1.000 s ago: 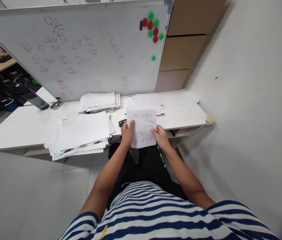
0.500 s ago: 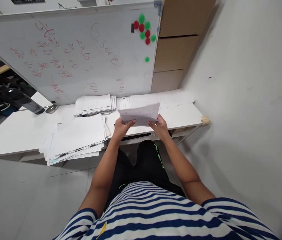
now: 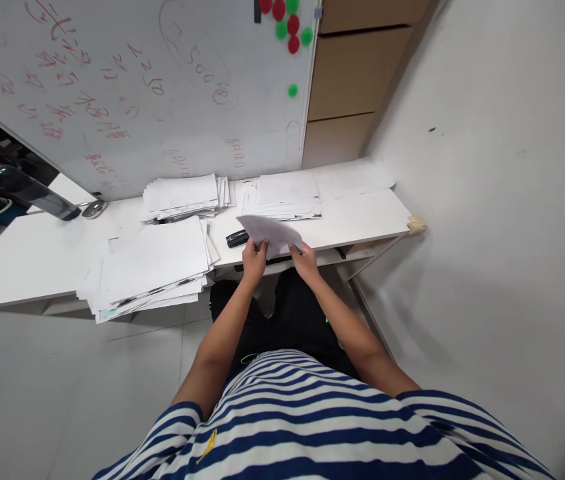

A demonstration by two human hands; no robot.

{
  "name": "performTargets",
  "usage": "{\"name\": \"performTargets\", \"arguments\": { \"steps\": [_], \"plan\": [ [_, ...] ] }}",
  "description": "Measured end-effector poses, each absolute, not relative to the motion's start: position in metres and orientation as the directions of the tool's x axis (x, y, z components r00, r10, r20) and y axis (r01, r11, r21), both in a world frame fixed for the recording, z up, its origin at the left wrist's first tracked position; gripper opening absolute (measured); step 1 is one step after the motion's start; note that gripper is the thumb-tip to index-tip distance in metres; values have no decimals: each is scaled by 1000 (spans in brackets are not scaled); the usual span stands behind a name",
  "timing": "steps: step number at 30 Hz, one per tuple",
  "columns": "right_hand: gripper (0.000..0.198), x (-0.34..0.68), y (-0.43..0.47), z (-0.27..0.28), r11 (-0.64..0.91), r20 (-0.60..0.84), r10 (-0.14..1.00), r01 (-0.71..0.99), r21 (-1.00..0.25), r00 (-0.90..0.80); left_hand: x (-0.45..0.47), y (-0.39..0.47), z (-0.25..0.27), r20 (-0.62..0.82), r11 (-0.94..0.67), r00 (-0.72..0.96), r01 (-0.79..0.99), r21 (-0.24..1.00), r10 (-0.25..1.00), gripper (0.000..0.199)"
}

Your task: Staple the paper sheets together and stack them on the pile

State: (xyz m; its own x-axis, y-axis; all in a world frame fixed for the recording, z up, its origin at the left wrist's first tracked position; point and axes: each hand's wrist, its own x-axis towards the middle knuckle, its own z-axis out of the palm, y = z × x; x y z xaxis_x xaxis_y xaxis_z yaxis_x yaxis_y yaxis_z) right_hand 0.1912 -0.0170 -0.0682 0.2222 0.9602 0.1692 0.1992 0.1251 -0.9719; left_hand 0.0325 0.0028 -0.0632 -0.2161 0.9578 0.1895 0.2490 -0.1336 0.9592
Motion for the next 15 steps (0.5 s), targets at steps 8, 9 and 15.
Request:
{"name": "performTargets", "arguments": {
  "steps": [8,9,15],
  "plan": [
    [48,194,-42,-81,20,-93,896,-248,-969,434,33,-10,-52,17,-24,-107,-65,998,994,33],
    [50,193,-46,-81,-6,-174,898,-384,-923,404,36,-12,-50,-69,56,-103,-124,991,992,34],
    [43,186,-69,-96,-70,-288,913,-583,-810,290,69,-41,-63,-361,337,-24,-310,889,932,40]
  ]
}}
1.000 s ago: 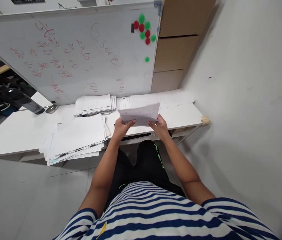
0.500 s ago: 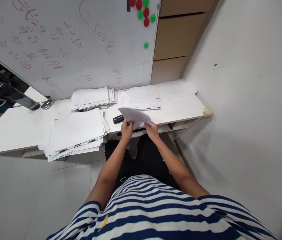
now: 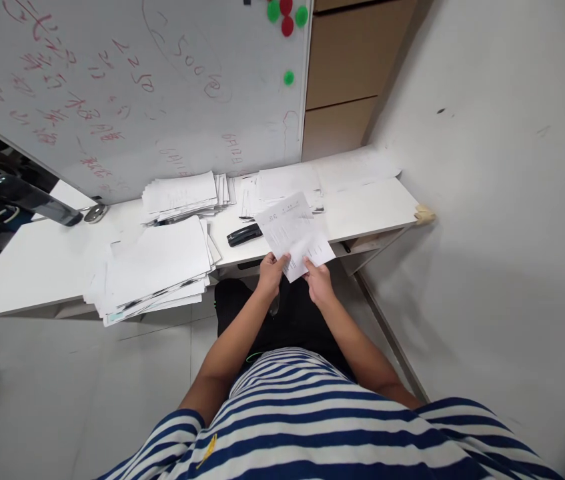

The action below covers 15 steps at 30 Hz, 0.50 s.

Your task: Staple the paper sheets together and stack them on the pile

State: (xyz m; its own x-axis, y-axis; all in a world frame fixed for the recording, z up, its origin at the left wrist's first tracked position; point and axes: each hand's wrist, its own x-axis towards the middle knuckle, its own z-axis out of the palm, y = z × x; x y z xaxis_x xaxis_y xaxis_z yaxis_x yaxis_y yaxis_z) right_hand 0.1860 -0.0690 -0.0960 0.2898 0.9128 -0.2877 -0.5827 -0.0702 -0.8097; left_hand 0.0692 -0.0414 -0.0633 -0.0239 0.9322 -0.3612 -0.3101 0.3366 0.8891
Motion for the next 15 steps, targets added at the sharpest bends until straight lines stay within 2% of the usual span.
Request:
{"name": "performTargets", "arguments": {
  "steps": [3,5,7,9,11,12,13,15],
  "plan": [
    [38,200,-78,-110,-89,-310,874,-504,-859,374,70,-52,-66,-398,380,-11,-275,883,917,42],
    [34,217,-84,-121,-83,-317,829,-459,-884,461,59,-47,-61,-338,318,-78,-195,928,938,42],
    [33,237,-90,-129,-66,-297,788,-406,-912,540,39,-31,-51,-171,168,-176,-36,985,969,42],
    [32,253,-97,-133,-74,-289,767,-368,-927,573,17,-8,-41,72,-17,-219,243,970,973,41],
    [32,262,-103,-132,-95,-294,765,-351,-931,573,-4,17,-37,293,-150,-148,599,787,945,46],
    [32,264,-105,-131,-104,-298,765,-347,-932,571,-13,29,-38,342,-146,-128,729,669,931,51],
    [32,264,-108,-129,-110,-299,768,-344,-933,566,-21,39,-41,340,-124,-96,811,572,936,53],
    [31,263,-111,-123,-124,-305,782,-344,-931,543,-33,53,-51,256,-100,-25,881,463,966,44]
  ]
}}
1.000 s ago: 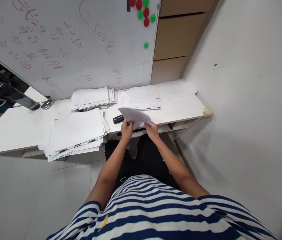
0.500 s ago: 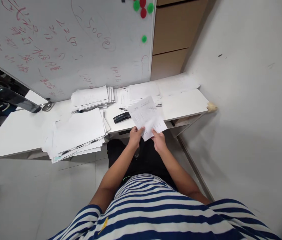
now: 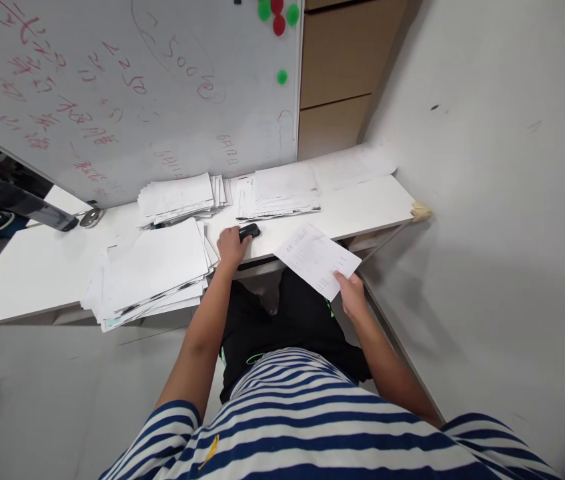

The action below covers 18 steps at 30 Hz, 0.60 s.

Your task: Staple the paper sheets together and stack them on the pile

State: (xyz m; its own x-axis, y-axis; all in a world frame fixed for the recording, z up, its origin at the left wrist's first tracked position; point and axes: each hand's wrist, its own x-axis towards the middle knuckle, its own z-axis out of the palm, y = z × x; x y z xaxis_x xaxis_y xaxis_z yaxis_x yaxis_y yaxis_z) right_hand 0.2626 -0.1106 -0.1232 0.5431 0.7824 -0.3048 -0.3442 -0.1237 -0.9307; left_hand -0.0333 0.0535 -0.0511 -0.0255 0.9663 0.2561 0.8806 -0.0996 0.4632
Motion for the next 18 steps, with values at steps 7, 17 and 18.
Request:
{"name": "performTargets", "arguments": {
  "steps": [7,17,18],
  "plan": [
    [34,257,-103,-106,-160,-344,836,-411,-898,428,-60,54,-73,251,-347,259,832,433,933,33],
    [35,248,-77,-110,-252,-283,917,-142,-957,280,-63,47,-63,205,-388,330,777,496,922,30],
    [35,247,-76,-112,-258,-284,919,-129,-958,275,-64,46,-63,205,-392,334,773,499,920,30]
  ]
}}
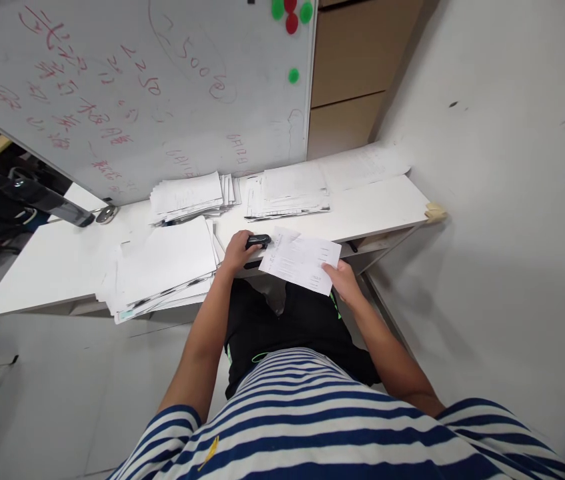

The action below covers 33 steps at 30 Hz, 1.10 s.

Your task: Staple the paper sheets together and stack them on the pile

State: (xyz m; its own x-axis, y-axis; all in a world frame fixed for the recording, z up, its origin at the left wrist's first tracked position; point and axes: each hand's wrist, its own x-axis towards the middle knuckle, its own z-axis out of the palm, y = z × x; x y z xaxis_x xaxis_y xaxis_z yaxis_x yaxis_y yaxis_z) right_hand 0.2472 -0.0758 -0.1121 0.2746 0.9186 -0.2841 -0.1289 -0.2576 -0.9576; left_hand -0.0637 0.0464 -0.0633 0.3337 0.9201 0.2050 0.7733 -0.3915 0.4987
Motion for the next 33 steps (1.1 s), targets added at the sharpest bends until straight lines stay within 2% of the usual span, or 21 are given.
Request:
{"name": "performTargets", "arguments": {
  "steps": [7,11,14,16,19,21,25,28,33],
  "plan": [
    [45,238,-58,-114,-180,-198,962,-107,-978,189,-64,48,-64,193,-391,341,759,521,920,36],
    [50,227,-44,-106,-95,-131,964,-162,-982,233,-65,48,-57,178,-416,389,698,583,904,39],
    [50,222,-40,-104,-64,-123,948,-205,-977,292,-68,51,-46,21,-281,377,651,705,926,49],
    [47,222,-39,-106,-50,-109,940,-186,-981,322,-67,57,-37,-72,-148,317,617,773,946,47],
    [42,226,-36,-108,-26,-65,936,-116,-993,345,-55,71,-27,-37,-43,120,601,798,992,37],
    [42,229,-32,-107,-14,-39,934,-74,-997,355,-39,79,-23,31,-37,21,629,777,999,35],
    [44,232,-25,-101,4,-9,929,-34,-999,371,-5,85,-26,65,-42,1,770,637,998,38],
    [45,230,-29,-102,-21,-43,923,-62,-998,381,8,84,-33,56,16,-53,854,519,997,34],
    [44,224,-51,-116,-114,-156,915,-133,-985,371,8,86,-38,15,77,-95,886,458,995,31]
  ]
}}
